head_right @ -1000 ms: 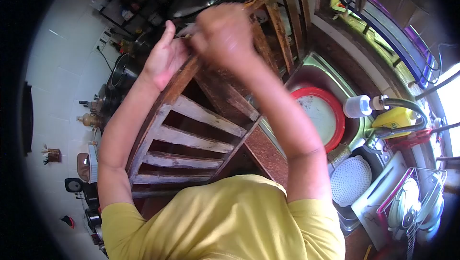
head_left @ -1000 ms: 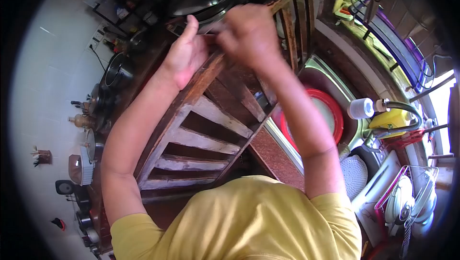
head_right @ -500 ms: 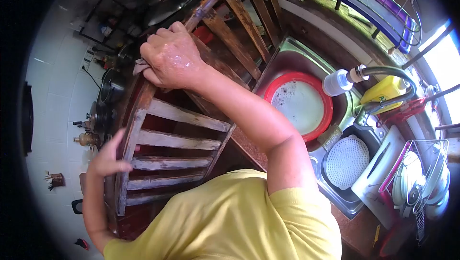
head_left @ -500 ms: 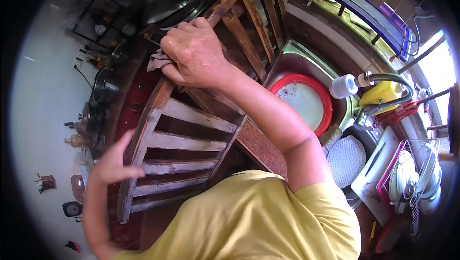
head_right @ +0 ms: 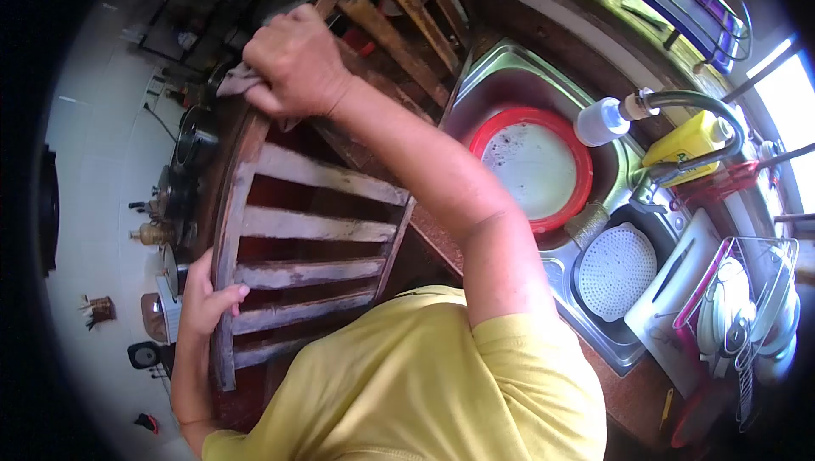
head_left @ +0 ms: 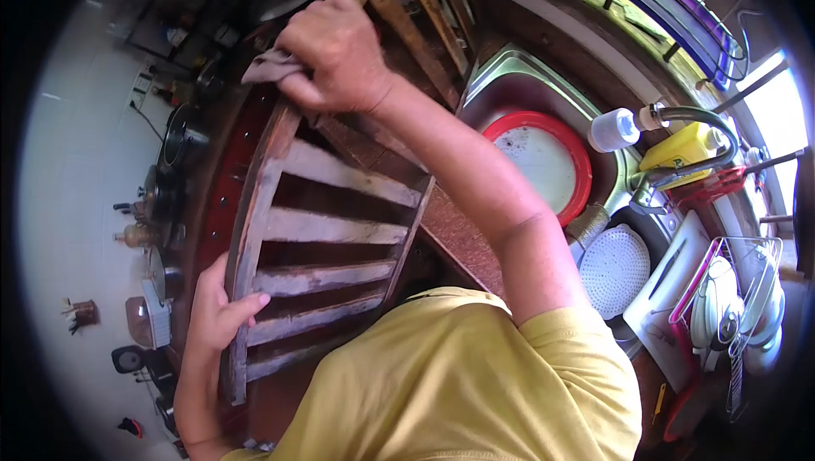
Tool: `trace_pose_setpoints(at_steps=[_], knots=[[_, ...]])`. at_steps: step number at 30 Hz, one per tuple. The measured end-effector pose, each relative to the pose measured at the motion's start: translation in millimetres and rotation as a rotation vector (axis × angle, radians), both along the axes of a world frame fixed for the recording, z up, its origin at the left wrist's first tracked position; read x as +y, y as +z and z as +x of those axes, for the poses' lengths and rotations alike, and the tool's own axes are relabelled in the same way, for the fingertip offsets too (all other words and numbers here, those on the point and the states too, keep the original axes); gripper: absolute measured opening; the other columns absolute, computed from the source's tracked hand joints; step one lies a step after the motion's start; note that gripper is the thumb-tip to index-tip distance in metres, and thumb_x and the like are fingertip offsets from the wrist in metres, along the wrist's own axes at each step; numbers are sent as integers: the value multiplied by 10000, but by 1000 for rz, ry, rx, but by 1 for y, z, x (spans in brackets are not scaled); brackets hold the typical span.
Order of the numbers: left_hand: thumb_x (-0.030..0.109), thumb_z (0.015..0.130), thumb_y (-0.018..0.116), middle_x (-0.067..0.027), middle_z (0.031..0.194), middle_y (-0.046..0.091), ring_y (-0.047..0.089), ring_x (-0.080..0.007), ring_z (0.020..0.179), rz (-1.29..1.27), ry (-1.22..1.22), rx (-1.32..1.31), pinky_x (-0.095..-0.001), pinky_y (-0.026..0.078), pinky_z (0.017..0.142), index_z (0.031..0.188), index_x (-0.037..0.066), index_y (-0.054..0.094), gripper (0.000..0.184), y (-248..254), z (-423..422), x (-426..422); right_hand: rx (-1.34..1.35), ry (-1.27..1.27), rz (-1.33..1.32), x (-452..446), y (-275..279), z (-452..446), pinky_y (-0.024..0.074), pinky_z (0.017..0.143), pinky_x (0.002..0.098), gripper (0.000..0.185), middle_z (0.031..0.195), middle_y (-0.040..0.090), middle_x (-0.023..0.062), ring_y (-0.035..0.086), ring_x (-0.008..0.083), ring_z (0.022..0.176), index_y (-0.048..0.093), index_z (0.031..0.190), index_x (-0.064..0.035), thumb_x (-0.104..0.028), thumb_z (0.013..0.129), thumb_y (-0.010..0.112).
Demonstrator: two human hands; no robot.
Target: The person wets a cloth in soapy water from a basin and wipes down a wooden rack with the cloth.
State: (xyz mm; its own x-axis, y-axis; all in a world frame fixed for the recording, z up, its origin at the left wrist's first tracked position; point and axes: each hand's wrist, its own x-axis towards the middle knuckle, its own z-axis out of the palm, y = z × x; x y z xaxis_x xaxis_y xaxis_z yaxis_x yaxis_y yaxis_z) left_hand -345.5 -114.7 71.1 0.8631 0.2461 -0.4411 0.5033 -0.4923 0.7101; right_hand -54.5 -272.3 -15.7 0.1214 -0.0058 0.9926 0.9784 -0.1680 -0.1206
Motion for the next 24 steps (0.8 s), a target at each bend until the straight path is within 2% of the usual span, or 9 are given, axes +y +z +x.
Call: trace_pose_setpoints(at_steps=[5, 7, 9, 11, 14, 17, 20, 22, 24], knots=[[54, 759, 691, -42, 886, 608, 548, -81, 615, 77, -40, -41, -216, 458, 480, 1286, -34, 514, 563, 7, 11, 0, 29, 57, -61, -10, 3, 20, 401, 676, 380, 198, 698, 572, 33, 582, 234, 697, 577, 712, -146, -284, 685, 716], [52, 771, 691, -46, 925, 610, 543, -75, 631, 108, -53, -55, -216, 462, 483, 1293, -31, 509, 559, 0, 15, 3, 47, 119, -64, -6, 16, 11, 408, 684, 440, 210, 758, 554, 124, 559, 335, 759, 545, 773, -70, -224, 740, 684], [6, 735, 703, -58, 958, 608, 553, -79, 657, 217, -137, -79, -240, 473, 510, 1292, -33, 495, 595, -5, 13, 8, 31, 99, -63, -3, 17, 3, 389, 664, 416, 209, 703, 530, 104, 542, 319, 694, 536, 741, -83, -206, 722, 703], [-23, 711, 699, -62, 956, 610, 566, -92, 658, 417, -375, -289, -260, 481, 519, 1275, -34, 505, 597, -18, 11, 23, -38, -8, -17, 16, -3, -5, 396, 659, 379, 252, 698, 568, 33, 578, 238, 688, 571, 706, -147, -330, 709, 743], [-42, 700, 681, -70, 954, 613, 583, -107, 653, 421, -227, -189, -275, 487, 523, 1198, -34, 544, 516, -17, 11, 25, -4, 54, -27, 34, -5, -79, 397, 644, 374, 241, 684, 553, 31, 572, 251, 662, 599, 755, -133, -319, 708, 745], [-50, 697, 670, -82, 953, 607, 583, -115, 631, 371, -297, -125, -285, 482, 510, 1187, -33, 526, 511, -14, 15, 30, 6, 224, -14, 55, -11, -148, 452, 696, 391, 219, 785, 591, 47, 611, 256, 742, 595, 789, -114, -243, 644, 696], [-56, 709, 657, -85, 932, 592, 563, -115, 604, 353, -270, -102, -279, 470, 492, 1290, -38, 443, 619, -16, 17, 31, -78, 156, 57, 64, -14, -141, 457, 703, 396, 213, 780, 578, 49, 612, 250, 768, 576, 803, -102, -217, 634, 636], [-60, 715, 650, -86, 928, 590, 557, -113, 602, 327, -242, -91, -275, 470, 494, 1327, -43, 420, 654, -15, 18, 29, -40, 79, 69, 50, -9, -107, 384, 637, 394, 264, 724, 531, 40, 544, 261, 698, 524, 738, -112, -160, 546, 698], [-64, 723, 644, -90, 920, 590, 553, -112, 597, 263, -240, -92, -271, 472, 498, 1355, -52, 401, 677, -15, 19, 29, 65, -107, 6, 38, -10, -61, 369, 712, 418, 212, 710, 537, 21, 557, 247, 765, 545, 712, -151, -149, 581, 711]])
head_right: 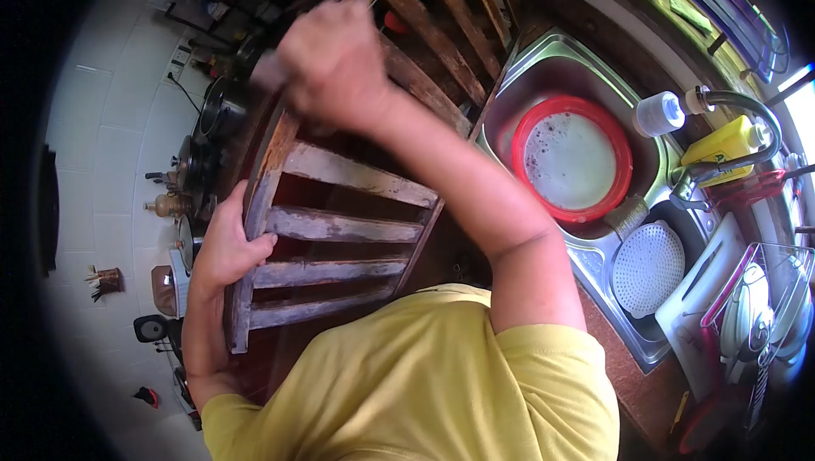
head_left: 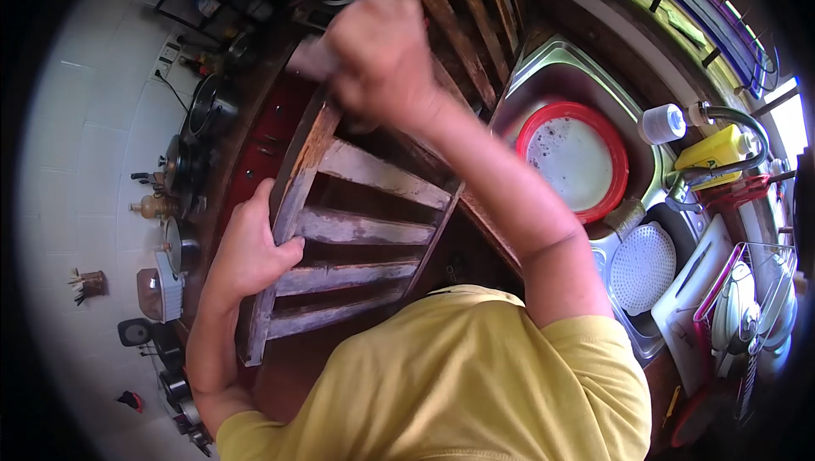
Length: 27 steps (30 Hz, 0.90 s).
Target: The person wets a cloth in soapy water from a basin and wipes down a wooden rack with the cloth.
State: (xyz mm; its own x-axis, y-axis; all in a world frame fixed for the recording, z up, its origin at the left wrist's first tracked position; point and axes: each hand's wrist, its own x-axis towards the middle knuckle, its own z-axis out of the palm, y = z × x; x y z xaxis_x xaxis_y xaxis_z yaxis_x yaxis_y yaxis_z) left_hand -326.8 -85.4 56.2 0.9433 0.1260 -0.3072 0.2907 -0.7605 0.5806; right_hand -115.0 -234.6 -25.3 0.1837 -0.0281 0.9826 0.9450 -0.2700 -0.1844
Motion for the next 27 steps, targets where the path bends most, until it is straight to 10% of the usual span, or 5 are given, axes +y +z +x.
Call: trace_pose_setpoints(at_steps=[7, 18, 21, 24, 27], knots=[[45, 679, 660, -177, 743, 631, 605, -168, 627, -35, -1, -40, -319, 496, 622, 1113, -95, 512, 479, 4, 4, -3, 334, -9, -105, -16, 24, 89, 447, 665, 488, 163, 830, 590, 130, 572, 367, 853, 556, 791, -57, -175, 802, 667], [94, 667, 740, -157, 712, 612, 654, -214, 667, 109, 26, 60, -361, 536, 678, 1104, -69, 543, 507, 3, 7, -2, 179, 446, 77, 16, 0, -98, 425, 772, 394, 266, 881, 617, 87, 590, 291, 878, 602, 855, -45, 49, 614, 663], [134, 673, 800, -157, 941, 635, 651, -225, 930, 175, -342, -182, -348, 493, 886, 1236, -67, 515, 662, 8, 14, -6, 78, 425, 217, -12, 2, -79, 500, 720, 375, 230, 810, 655, 90, 630, 248, 819, 633, 926, -11, 84, 717, 639], [212, 807, 733, -114, 1441, 429, 385, -187, 1342, -408, -204, -45, -304, 241, 1139, 1486, -59, 274, 863, 2, 36, -23, 686, 533, 788, -25, 0, -63, 516, 688, 330, 62, 796, 650, 89, 623, 174, 819, 605, 931, -4, -62, 915, 619], [283, 993, 575, -82, 1401, 447, 391, -165, 1318, -627, -171, -170, -304, 270, 1114, 1491, 1, 297, 636, -14, 60, -33, 678, 70, 598, -6, -18, -37, 397, 895, 464, 215, 1003, 514, 159, 491, 351, 1030, 560, 977, 4, -60, 781, 619]])
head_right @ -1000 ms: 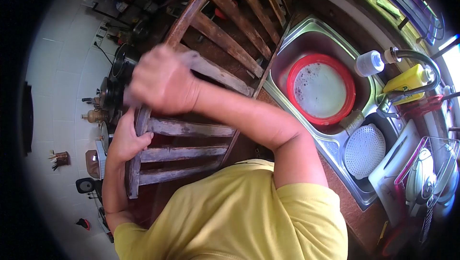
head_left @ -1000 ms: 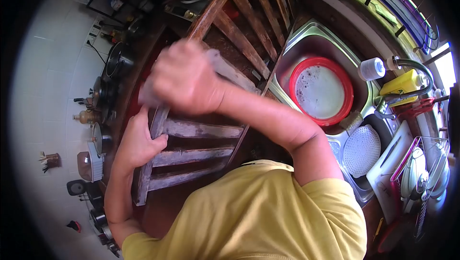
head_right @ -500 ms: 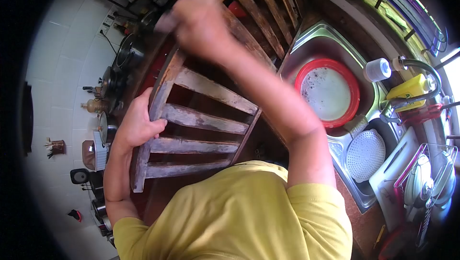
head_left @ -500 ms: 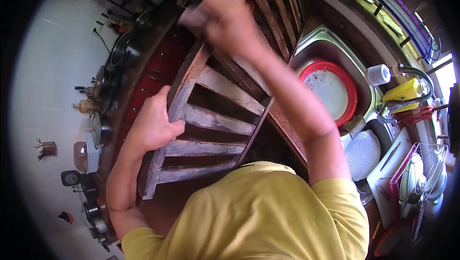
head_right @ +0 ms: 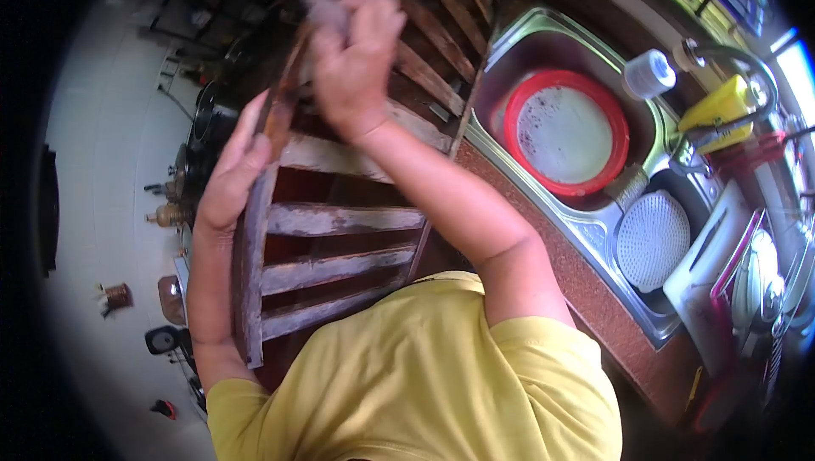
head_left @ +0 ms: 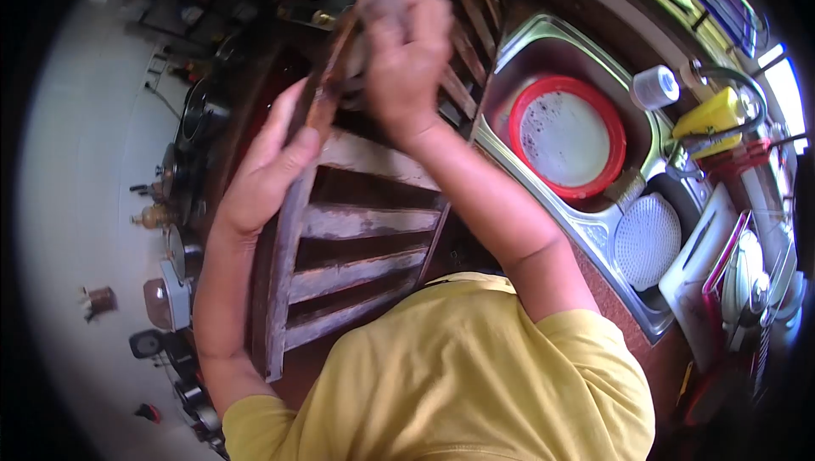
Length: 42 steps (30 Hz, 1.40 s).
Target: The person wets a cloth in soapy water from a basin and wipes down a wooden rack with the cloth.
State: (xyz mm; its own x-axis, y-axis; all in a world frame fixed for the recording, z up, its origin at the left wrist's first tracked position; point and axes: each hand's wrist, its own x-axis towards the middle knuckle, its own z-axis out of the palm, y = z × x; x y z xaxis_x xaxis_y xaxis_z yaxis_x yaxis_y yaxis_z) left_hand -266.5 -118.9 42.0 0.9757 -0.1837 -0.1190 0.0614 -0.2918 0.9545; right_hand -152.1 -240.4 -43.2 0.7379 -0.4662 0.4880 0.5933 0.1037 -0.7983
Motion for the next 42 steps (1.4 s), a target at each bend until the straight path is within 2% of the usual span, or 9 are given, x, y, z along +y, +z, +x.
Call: trace_pose_setpoints(at_steps=[2, 9, 10, 12, 14, 21, 27, 35, 42], knots=[[337, 996, 569, -90, 1429, 442, 391, -163, 1326, -58, -8, 3, -301, 266, 1122, 1499, -19, 279, 682, -6, 7, 7, -229, -141, -220, 8, -15, -15, 395, 876, 484, 416, 1058, 513, 185, 485, 390, 1013, 518, 1055, 16, -5, 647, 595], [149, 845, 600, -233, 1293, 564, 527, -280, 1252, 162, -36, -24, -395, 355, 1099, 1481, -39, 269, 740, -2, 14, 5, -107, -11, -326, -10, -163, -38, 462, 886, 480, 502, 1133, 561, 193, 547, 380, 997, 541, 1148, -25, 25, 655, 626], [149, 845, 600, -233, 1293, 564, 527, -280, 1252, 168, -36, -33, -395, 355, 1099, 1481, -39, 269, 740, -1, 15, 8, 9, -5, -300, -16, -200, -43, 488, 813, 437, 495, 1086, 578, 176, 567, 382, 969, 580, 1113, -52, 0, 646, 735], [140, 846, 586, -221, 1280, 572, 537, -264, 1234, 222, -52, -6, -390, 362, 1088, 1475, -35, 276, 723, -1, 16, 12, 180, -59, -502, -43, -232, -47, 471, 837, 450, 226, 1030, 569, 178, 546, 370, 967, 566, 1039, -6, -1, 814, 590], [132, 843, 577, -210, 1267, 577, 535, -243, 1224, 222, -46, 16, -381, 364, 1079, 1473, -34, 277, 717, 0, 16, 13, 304, -80, -443, -24, -240, -44, 454, 837, 447, 208, 1002, 563, 180, 531, 362, 949, 562, 995, 3, 1, 790, 597], [114, 824, 579, -176, 1305, 539, 500, -222, 1246, 283, -12, -29, -344, 312, 1107, 1469, -37, 284, 725, 1, 15, 3, -182, 0, -102, 19, -20, -16, 424, 850, 438, 321, 1049, 531, 175, 511, 349, 970, 535, 1043, -15, -17, 752, 671], [138, 800, 567, -184, 1293, 543, 512, -222, 1224, 311, 19, 33, -346, 345, 1080, 1470, -42, 288, 747, 5, 15, 0, -393, 13, -275, 6, -92, -9, 463, 791, 427, 522, 1058, 513, 108, 521, 321, 966, 553, 1098, -119, -226, 691, 861], [148, 789, 564, -212, 1238, 583, 542, -235, 1185, 246, 32, 48, -359, 358, 1065, 1470, -27, 283, 757, 3, 14, 4, -242, 90, -579, -55, -235, -29, 485, 804, 450, 622, 1067, 544, 157, 549, 366, 951, 500, 1180, -108, -116, 668, 852], [169, 780, 575, -221, 1208, 586, 561, -246, 1148, 229, 49, 62, -363, 389, 1041, 1474, -13, 263, 783, 2, 14, 0, -385, -151, -166, -28, -57, 37, 476, 820, 452, 514, 1038, 568, 144, 541, 355, 1007, 593, 1107, -89, -132, 657, 837]])
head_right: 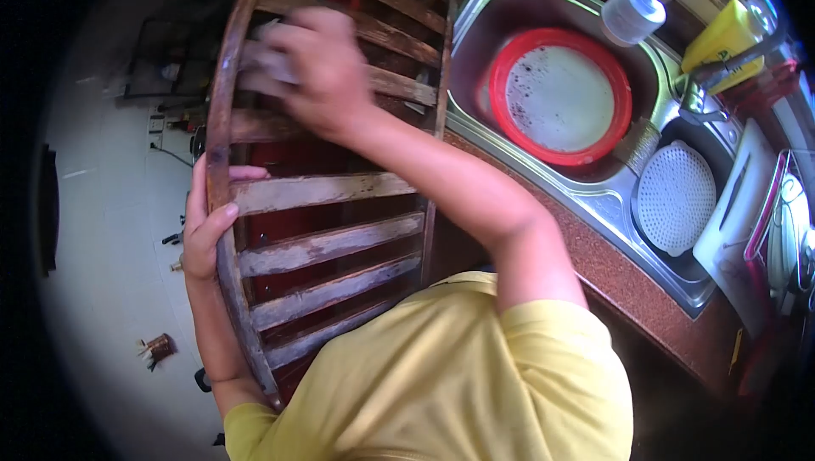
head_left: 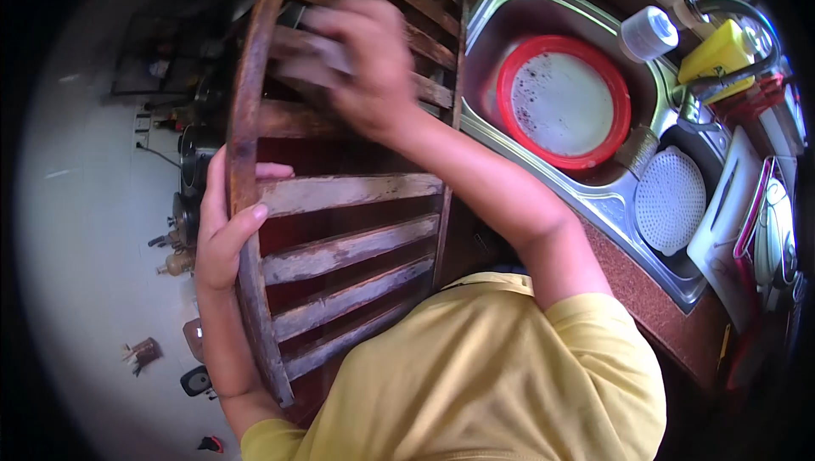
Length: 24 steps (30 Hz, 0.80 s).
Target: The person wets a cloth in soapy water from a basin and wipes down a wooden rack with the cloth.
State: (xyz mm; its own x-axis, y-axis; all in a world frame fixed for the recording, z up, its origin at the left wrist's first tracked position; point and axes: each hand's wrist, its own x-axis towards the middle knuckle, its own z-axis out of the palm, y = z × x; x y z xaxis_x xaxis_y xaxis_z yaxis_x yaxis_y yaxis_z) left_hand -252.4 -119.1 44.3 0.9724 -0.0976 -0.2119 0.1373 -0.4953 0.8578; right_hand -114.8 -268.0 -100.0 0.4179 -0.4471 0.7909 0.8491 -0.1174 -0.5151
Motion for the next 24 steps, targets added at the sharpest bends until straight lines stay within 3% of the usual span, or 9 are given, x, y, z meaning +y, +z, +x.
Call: trace_pose_setpoints(at_steps=[2, 4, 7, 8, 14, 16, 20, 22, 24], knots=[[204, 767, 596, -227, 1204, 580, 559, -260, 1151, 27, -7, 11, -372, 381, 1050, 1479, -9, 257, 817, 3, 3, -5, 108, 16, -35, 23, 39, 17, 449, 864, 474, 549, 1102, 537, 146, 501, 366, 1058, 588, 1114, -101, -75, 610, 806], [212, 760, 601, -230, 1202, 580, 559, -268, 1152, 51, -8, -4, -383, 372, 1059, 1480, -15, 251, 832, 2, 3, -5, -7, 23, 7, 38, 23, 24, 432, 906, 484, 571, 1142, 512, 146, 478, 380, 1083, 576, 1122, -114, -36, 590, 769], [243, 747, 607, -227, 1188, 587, 575, -261, 1111, 52, 71, -11, -377, 409, 1017, 1467, -30, 260, 844, -4, 1, -4, 140, 56, -119, 23, -45, 4, 429, 901, 417, 617, 1114, 554, 92, 507, 319, 1055, 573, 1198, -141, -80, 647, 844], [272, 752, 613, -223, 1182, 589, 592, -251, 1077, 64, 81, -18, -370, 449, 979, 1457, -25, 274, 836, -5, 0, -2, 183, 32, -179, 13, -69, 1, 473, 863, 424, 587, 1095, 554, 80, 514, 313, 1040, 588, 1134, -158, -208, 629, 883], [282, 748, 605, -221, 1180, 588, 590, -248, 1068, 90, 56, -28, -369, 453, 971, 1450, -26, 295, 827, -5, 1, 3, 426, -66, -250, -21, -180, -17, 446, 889, 417, 500, 1109, 591, 115, 531, 331, 1051, 565, 1120, -116, -59, 687, 808], [283, 747, 605, -219, 1180, 588, 587, -247, 1071, 67, 63, -29, -367, 447, 975, 1455, -26, 291, 834, -4, 1, -2, 607, -200, -478, -41, -204, -25, 447, 857, 429, 442, 1102, 589, 116, 533, 330, 1026, 573, 1103, -105, -8, 700, 726], [285, 741, 608, -215, 1180, 589, 578, -245, 1085, 44, 69, -16, -359, 430, 987, 1471, -25, 277, 860, 0, 0, -10, 719, -286, -586, -35, -195, -29, 448, 772, 438, 254, 1015, 574, 111, 542, 333, 930, 593, 1033, -119, -98, 790, 667], [260, 739, 605, -221, 1179, 592, 576, -250, 1097, 55, 56, -24, -367, 413, 1006, 1472, -30, 267, 858, 2, 2, -10, 888, -247, -320, -15, -154, -23, 460, 713, 460, 213, 949, 547, 127, 532, 345, 864, 582, 961, -100, -25, 762, 602], [236, 737, 603, -227, 1177, 595, 574, -255, 1110, 66, 32, 9, -374, 397, 1024, 1473, -34, 257, 857, 1, 4, -11, 652, -177, -171, 0, -92, -9, 461, 613, 491, 160, 902, 522, 149, 534, 356, 855, 564, 866, -64, 0, 726, 606]])
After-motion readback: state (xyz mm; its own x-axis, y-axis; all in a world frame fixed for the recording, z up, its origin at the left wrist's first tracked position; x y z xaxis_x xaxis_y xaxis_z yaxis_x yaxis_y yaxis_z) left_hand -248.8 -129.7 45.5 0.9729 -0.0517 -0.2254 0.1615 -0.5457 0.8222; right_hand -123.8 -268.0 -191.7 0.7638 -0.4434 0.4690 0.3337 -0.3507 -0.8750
